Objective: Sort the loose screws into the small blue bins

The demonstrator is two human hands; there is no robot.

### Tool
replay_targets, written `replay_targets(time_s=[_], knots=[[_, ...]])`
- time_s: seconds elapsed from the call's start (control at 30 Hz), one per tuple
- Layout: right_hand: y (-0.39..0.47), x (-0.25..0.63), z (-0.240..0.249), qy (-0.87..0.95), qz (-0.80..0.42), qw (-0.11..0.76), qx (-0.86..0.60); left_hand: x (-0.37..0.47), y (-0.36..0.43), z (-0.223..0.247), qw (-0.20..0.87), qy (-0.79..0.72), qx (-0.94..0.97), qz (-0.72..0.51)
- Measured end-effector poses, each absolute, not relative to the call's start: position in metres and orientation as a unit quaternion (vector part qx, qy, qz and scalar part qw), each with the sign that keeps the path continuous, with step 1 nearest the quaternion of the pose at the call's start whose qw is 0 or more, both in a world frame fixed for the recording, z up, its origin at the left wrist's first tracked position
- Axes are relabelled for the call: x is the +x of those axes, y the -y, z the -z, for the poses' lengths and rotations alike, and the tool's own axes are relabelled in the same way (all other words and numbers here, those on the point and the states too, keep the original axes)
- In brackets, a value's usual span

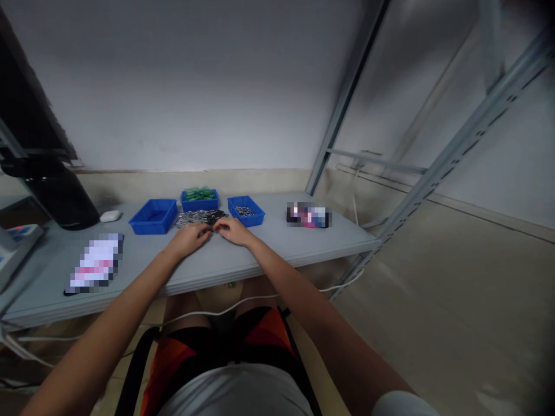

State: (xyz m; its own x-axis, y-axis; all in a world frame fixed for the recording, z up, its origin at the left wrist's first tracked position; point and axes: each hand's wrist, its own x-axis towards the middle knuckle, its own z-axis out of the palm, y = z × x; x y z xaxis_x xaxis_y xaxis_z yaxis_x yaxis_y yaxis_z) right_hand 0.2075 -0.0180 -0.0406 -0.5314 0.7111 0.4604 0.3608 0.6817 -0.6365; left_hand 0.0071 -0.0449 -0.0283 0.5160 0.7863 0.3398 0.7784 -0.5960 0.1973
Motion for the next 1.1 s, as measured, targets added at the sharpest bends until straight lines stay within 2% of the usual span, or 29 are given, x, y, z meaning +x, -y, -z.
replay_targets(time_s=[0.63,0.83,1.1], knots=[[0.016,0.203,0.040,0.807,-0.348,0.352,-0.322,0.005,0.046,0.031,-0.008,-0.462,0.864,-0.201],[0.016,0.203,0.048,0.814,-0.354,0.349,-0.300,0.012,0.057,0.027,-0.051,-0.464,0.868,-0.168],[0.025,0.211,0.040,0.852,-0.357,0.291,-0.248,-0.002,0.074,0.014,0.013,-0.500,0.842,-0.203]])
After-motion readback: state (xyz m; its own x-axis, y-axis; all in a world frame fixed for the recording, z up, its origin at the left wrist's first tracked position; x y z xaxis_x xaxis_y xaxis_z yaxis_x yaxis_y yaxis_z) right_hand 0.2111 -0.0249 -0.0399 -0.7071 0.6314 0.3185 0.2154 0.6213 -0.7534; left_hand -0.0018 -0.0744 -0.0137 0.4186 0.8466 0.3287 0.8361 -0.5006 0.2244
